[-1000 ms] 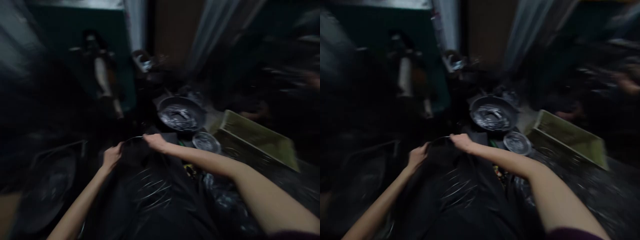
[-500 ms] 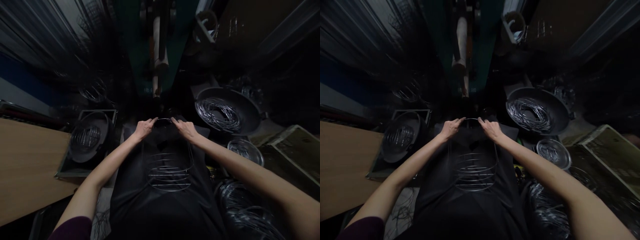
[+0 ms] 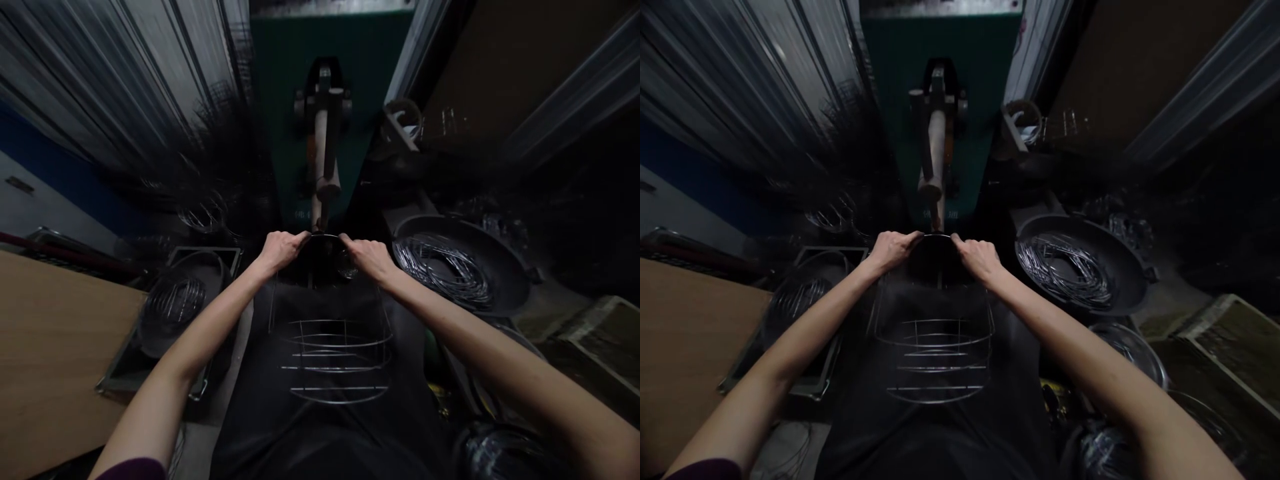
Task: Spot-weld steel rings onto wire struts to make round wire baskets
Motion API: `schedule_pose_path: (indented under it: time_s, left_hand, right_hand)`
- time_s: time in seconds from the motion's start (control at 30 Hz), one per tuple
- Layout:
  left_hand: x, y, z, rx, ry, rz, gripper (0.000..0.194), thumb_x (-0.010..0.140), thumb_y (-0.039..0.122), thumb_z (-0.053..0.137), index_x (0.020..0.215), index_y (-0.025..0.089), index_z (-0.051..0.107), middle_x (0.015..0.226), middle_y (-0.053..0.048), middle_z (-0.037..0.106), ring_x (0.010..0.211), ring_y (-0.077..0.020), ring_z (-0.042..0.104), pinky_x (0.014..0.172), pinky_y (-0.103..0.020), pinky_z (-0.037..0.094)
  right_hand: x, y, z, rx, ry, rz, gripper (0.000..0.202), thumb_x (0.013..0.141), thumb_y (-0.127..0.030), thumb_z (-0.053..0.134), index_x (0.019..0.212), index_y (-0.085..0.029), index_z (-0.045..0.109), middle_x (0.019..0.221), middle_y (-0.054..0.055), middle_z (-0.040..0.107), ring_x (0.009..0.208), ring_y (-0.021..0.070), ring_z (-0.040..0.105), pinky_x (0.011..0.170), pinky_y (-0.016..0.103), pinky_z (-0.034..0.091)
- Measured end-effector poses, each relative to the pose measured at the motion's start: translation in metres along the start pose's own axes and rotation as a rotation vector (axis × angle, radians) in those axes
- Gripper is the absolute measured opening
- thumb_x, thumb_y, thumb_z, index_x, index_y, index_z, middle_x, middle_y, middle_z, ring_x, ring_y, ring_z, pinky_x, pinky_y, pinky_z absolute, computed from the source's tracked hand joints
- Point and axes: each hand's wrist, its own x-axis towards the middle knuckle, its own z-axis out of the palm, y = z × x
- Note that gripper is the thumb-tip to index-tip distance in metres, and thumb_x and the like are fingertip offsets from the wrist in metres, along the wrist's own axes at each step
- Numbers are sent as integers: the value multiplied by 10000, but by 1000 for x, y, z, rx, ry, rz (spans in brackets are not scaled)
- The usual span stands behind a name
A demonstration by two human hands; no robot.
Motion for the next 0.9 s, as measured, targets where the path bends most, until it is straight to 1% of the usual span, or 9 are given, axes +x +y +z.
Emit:
schedule_pose_path:
  time_s: [0.13, 0.27, 0.5, 0.73, 0.8, 0.9]
  left_hand:
    - [7, -7, -4, 17, -4, -10, 355, 959, 389, 363, 1219, 306, 589, 841, -96, 714, 754, -247, 675, 600, -274, 390]
    - [11, -10, -5, 12, -23, -15, 357, 958, 362, 370, 1251, 310, 567, 867, -100, 713, 773, -246, 677, 615, -272, 399]
    - [14, -9, -5, 5, -41, -22, 365, 953, 329, 386, 1283, 320, 543, 872, -95, 714, 778, -228, 674, 655, -269, 416]
    - [14, -5, -8, 18, -57, -35, 370, 943, 290, 411, 1295, 316, 526, 915, -89, 720, 794, -225, 674, 648, -269, 408]
    - [14, -3, -9, 11, -58, -41, 358, 951, 304, 400, 1281, 312, 539, 915, -86, 720, 798, -220, 672, 644, -265, 402]
    - [15, -3, -11, -7, -52, -71, 355, 964, 368, 366, 1248, 300, 568, 913, -91, 718, 792, -224, 671, 628, -262, 390]
  right_hand:
    - [9, 2, -9, 8, 2, 1, 519, 900, -112, 349, 1409, -215, 363, 932, 131, 679, 823, 292, 666, 643, 333, 486]
    - [14, 3, -13, 21, 1, 2, 522, 891, -116, 368, 1404, -214, 378, 934, 139, 678, 829, 304, 665, 645, 335, 482]
    - [16, 6, -10, 35, 14, 9, 527, 885, -113, 376, 1401, -220, 381, 921, 138, 676, 819, 294, 664, 650, 323, 471]
    - [19, 9, -9, 76, 0, 12, 529, 888, -121, 368, 1404, -235, 368, 928, 141, 671, 830, 292, 660, 646, 312, 460]
    - [20, 10, -9, 106, -5, 4, 494, 912, -153, 355, 1398, -238, 374, 920, 143, 669, 836, 285, 659, 650, 303, 454]
    - [19, 13, -9, 148, 0, 1, 464, 933, -186, 346, 1392, -244, 379, 914, 142, 668, 850, 279, 655, 664, 298, 447]
